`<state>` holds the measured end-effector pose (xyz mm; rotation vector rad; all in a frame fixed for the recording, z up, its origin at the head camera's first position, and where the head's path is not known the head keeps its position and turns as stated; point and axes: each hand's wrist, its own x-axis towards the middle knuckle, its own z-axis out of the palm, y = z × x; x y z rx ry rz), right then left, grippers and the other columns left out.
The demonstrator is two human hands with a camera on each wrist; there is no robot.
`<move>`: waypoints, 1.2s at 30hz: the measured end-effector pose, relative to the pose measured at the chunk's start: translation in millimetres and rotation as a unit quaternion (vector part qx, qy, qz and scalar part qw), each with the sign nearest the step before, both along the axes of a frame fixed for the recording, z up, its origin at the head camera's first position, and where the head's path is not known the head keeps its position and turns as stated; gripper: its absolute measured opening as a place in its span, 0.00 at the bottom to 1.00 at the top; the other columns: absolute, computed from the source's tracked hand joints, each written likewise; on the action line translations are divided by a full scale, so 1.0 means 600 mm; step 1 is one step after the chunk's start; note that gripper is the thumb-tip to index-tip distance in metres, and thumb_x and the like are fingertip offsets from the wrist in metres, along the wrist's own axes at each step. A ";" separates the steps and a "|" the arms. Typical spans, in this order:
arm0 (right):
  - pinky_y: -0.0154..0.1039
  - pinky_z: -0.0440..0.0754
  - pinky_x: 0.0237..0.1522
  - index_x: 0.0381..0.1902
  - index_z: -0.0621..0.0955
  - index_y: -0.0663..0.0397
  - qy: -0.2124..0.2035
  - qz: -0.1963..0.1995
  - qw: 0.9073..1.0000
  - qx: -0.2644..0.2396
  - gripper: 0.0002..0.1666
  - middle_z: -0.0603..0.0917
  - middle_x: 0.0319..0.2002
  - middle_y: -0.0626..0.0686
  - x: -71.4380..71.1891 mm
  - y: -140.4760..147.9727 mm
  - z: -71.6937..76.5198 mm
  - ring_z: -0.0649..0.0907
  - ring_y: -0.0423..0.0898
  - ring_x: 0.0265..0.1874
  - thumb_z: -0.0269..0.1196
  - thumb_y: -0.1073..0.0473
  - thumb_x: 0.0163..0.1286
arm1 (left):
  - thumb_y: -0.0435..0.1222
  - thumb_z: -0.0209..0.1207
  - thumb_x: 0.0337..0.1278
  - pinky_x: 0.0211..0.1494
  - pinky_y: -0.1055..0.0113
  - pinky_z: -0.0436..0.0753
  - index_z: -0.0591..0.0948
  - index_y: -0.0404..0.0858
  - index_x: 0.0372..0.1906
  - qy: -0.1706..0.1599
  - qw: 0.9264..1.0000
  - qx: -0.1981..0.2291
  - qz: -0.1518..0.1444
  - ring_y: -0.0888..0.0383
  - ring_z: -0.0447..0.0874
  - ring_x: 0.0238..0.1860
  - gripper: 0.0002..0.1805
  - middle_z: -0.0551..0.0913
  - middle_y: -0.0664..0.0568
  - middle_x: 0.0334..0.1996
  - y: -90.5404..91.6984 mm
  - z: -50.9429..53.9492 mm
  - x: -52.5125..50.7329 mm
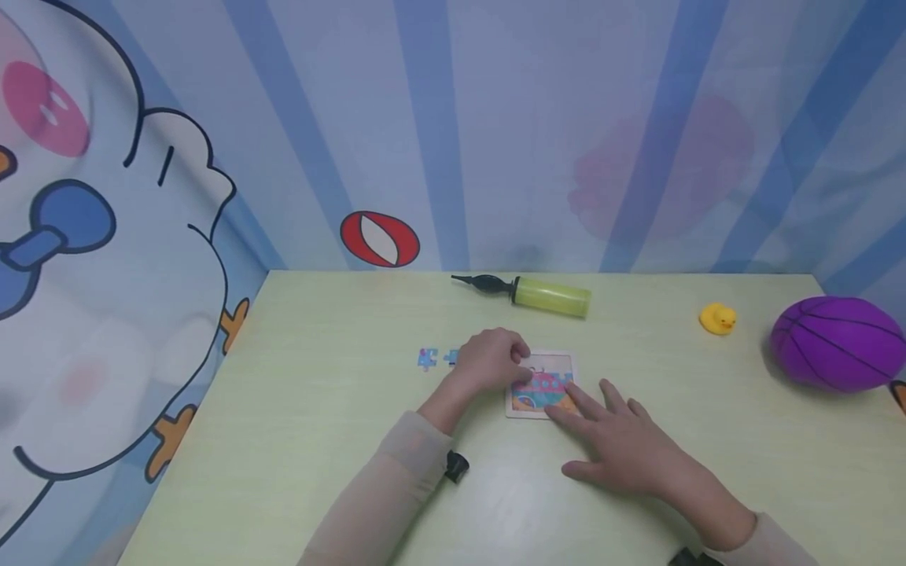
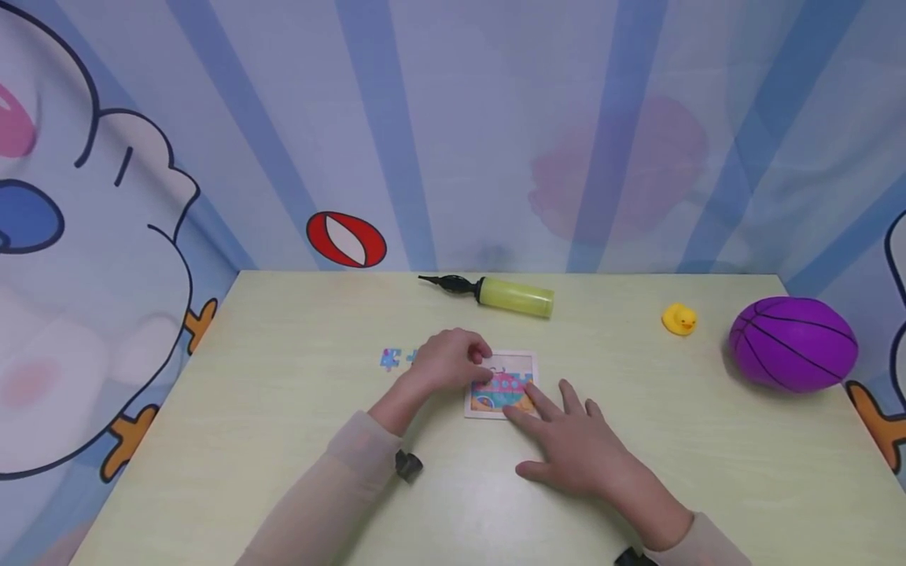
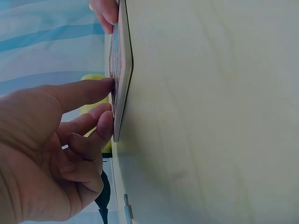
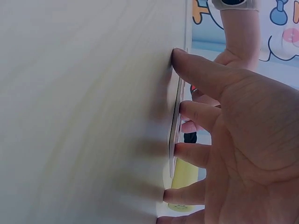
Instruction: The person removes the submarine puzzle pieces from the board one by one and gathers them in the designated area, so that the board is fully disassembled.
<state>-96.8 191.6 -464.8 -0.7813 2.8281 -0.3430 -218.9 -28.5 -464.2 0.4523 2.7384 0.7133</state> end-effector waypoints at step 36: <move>0.80 0.66 0.57 0.77 0.71 0.35 -0.007 -0.001 1.000 0.001 0.45 0.64 0.78 0.60 -0.001 -0.001 0.004 0.60 0.80 0.72 0.69 0.32 0.66 | 0.43 0.71 0.63 0.43 0.62 0.78 0.86 0.49 0.43 0.016 0.999 0.039 0.000 0.61 0.80 0.38 0.08 0.83 0.61 0.35 -0.021 0.003 0.000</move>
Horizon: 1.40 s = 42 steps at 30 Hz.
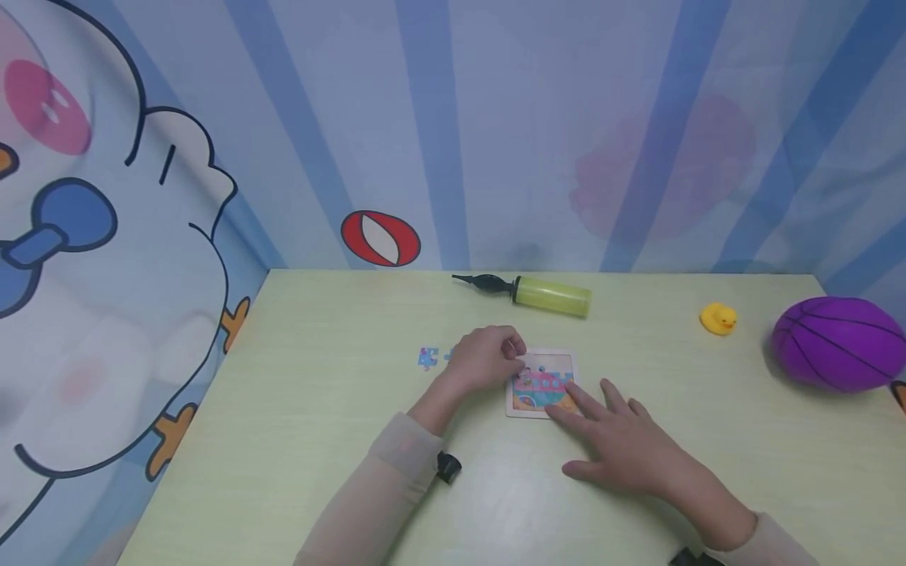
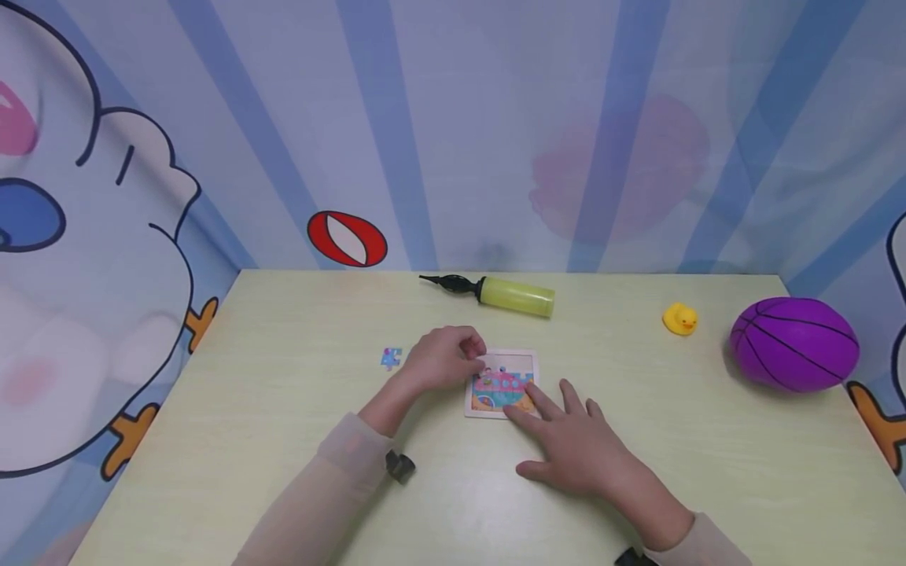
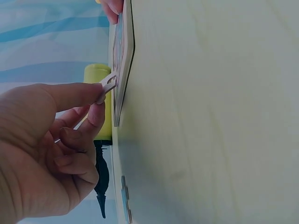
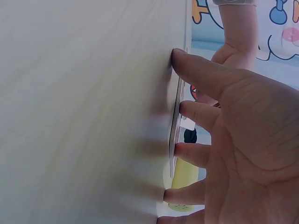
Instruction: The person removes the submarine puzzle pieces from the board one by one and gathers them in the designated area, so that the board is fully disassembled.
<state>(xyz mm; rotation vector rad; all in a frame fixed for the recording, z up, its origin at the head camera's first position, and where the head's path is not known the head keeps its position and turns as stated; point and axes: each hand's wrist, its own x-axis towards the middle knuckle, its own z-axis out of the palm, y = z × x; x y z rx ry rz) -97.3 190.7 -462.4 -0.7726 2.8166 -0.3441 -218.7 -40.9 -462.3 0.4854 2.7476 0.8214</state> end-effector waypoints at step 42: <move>0.80 0.65 0.58 0.78 0.71 0.34 -0.004 -0.004 1.000 0.003 0.46 0.63 0.79 0.59 0.000 0.000 -0.004 0.60 0.79 0.72 0.68 0.31 0.65 | 0.39 0.71 0.59 0.41 0.62 0.77 0.88 0.48 0.44 0.050 0.999 0.002 0.005 0.60 0.79 0.35 0.08 0.83 0.59 0.34 -0.053 0.005 0.021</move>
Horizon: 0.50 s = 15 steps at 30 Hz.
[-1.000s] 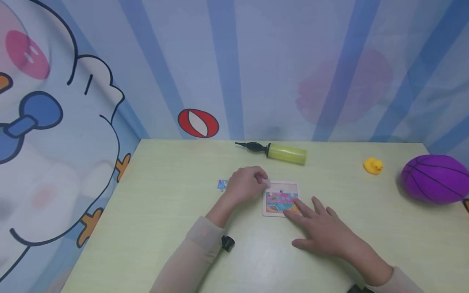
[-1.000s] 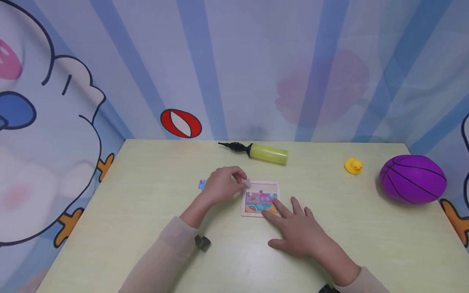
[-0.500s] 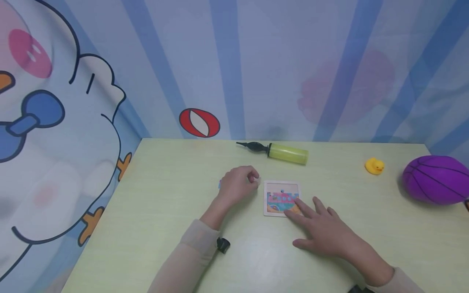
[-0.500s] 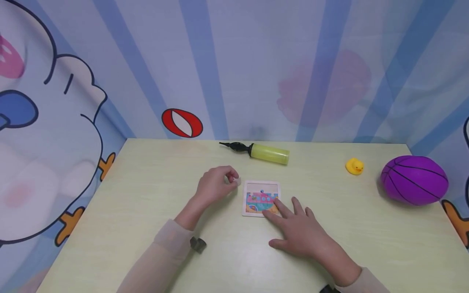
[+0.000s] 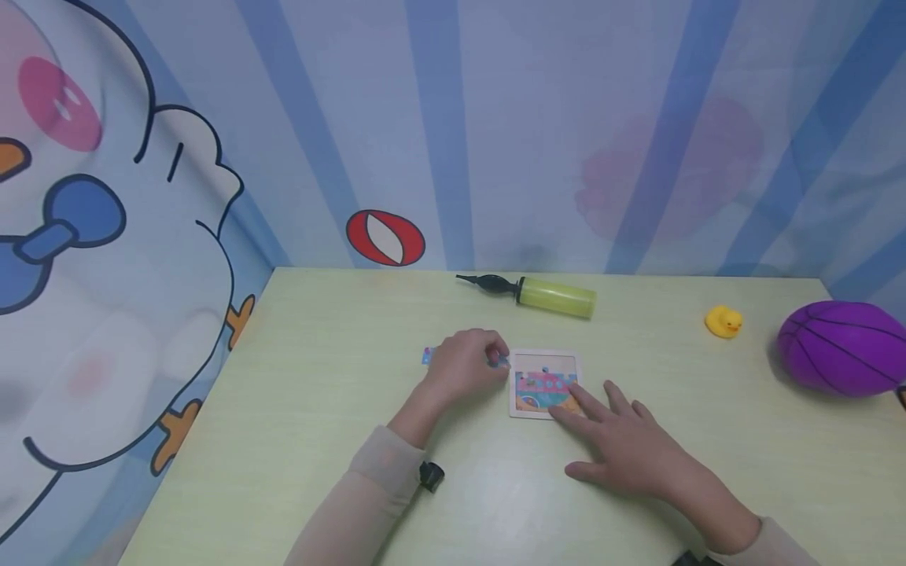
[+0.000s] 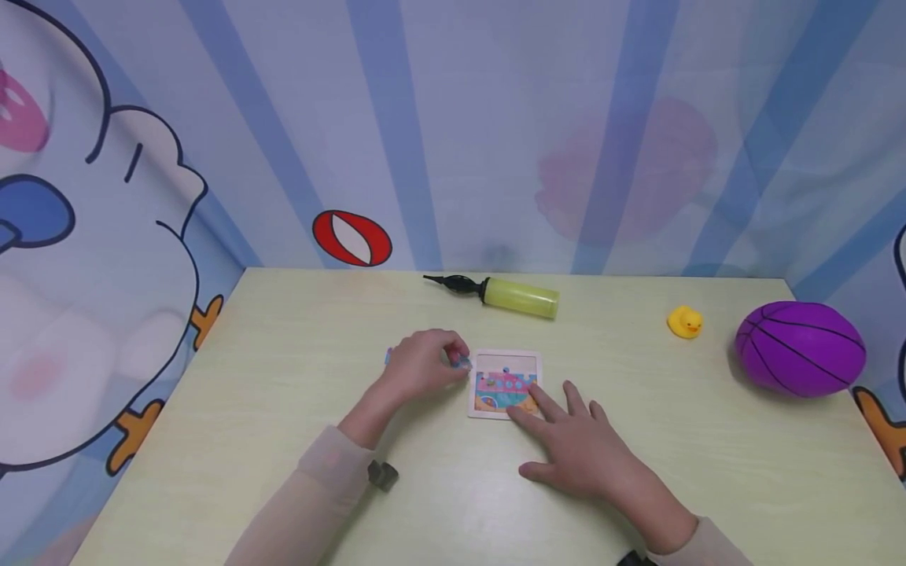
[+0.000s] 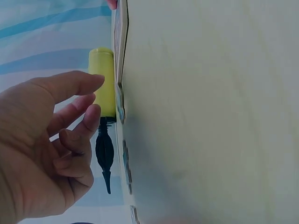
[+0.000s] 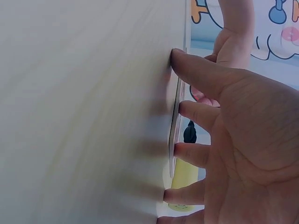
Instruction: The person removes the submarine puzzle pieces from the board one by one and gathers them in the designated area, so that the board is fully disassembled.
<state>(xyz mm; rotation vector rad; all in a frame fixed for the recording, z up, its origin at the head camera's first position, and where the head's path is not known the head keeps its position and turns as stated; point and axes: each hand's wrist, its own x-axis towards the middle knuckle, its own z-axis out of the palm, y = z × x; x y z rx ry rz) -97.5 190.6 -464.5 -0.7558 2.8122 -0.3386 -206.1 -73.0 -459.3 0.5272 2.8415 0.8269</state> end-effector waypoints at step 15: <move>0.80 0.65 0.58 0.78 0.70 0.35 -0.008 0.001 1.000 0.006 0.46 0.63 0.79 0.59 -0.002 -0.001 0.002 0.59 0.79 0.72 0.69 0.31 0.65 | 0.37 0.71 0.58 0.43 0.62 0.77 0.88 0.52 0.58 -0.045 0.996 -0.048 -0.068 0.59 0.78 0.40 0.21 0.82 0.60 0.38 -0.031 -0.002 -0.031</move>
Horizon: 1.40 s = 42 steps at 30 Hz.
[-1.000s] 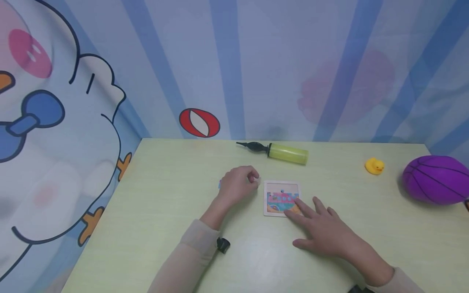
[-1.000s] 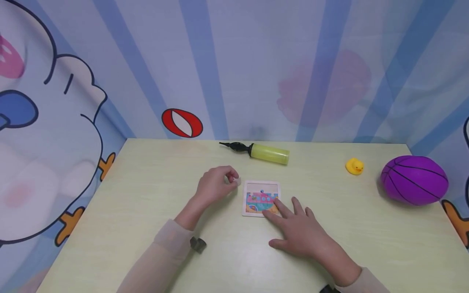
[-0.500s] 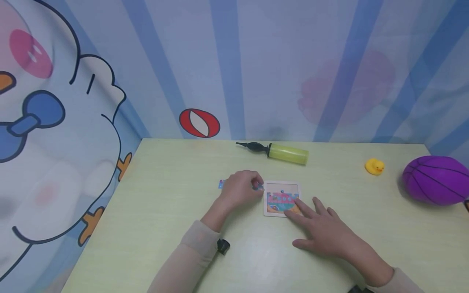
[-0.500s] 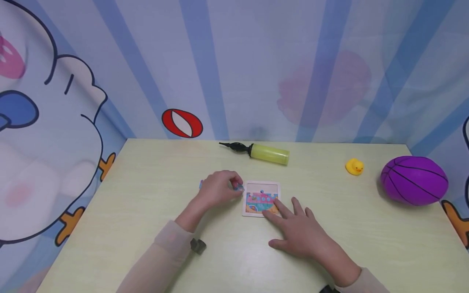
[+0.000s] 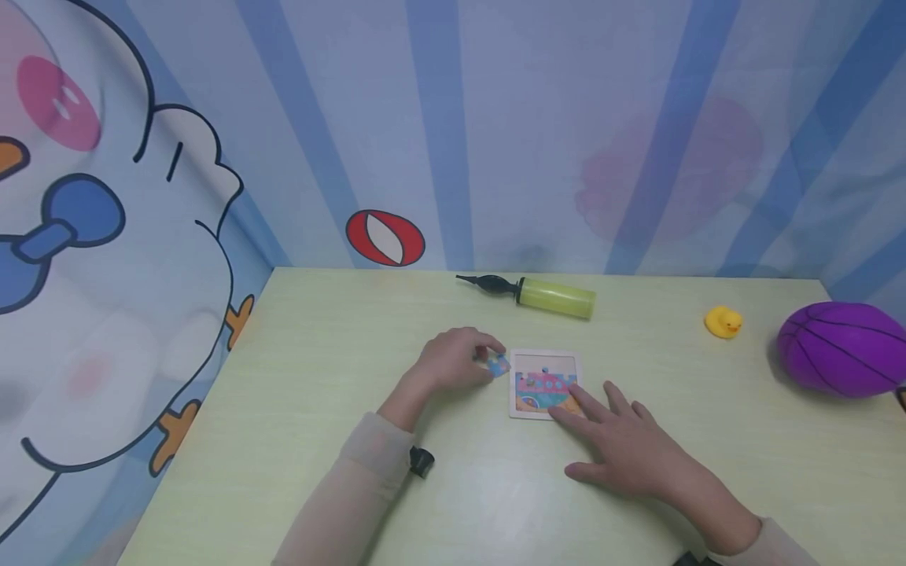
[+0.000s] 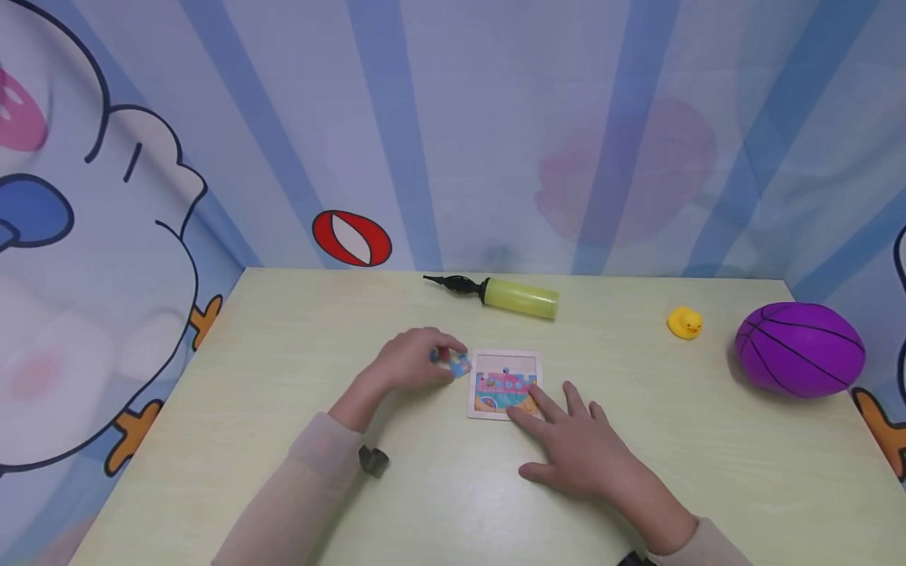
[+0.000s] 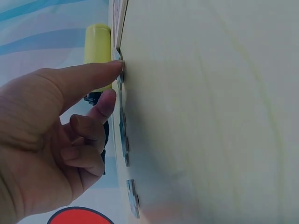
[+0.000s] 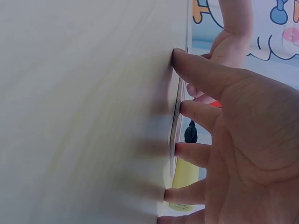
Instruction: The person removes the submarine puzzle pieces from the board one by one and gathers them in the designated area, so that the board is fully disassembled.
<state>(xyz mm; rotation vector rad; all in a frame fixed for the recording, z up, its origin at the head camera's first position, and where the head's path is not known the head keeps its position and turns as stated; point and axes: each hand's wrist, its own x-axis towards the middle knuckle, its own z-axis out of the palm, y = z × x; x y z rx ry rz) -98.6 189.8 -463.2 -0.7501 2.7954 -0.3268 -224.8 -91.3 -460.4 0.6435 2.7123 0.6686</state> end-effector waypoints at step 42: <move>0.80 0.64 0.59 0.77 0.71 0.35 -0.001 -0.005 1.000 0.004 0.46 0.63 0.79 0.60 -0.001 -0.003 -0.002 0.60 0.79 0.72 0.70 0.32 0.64 | 0.51 0.59 0.74 0.38 0.60 0.77 0.87 0.50 0.53 0.044 0.988 0.059 0.132 0.58 0.79 0.35 0.15 0.82 0.61 0.35 -0.009 0.012 0.012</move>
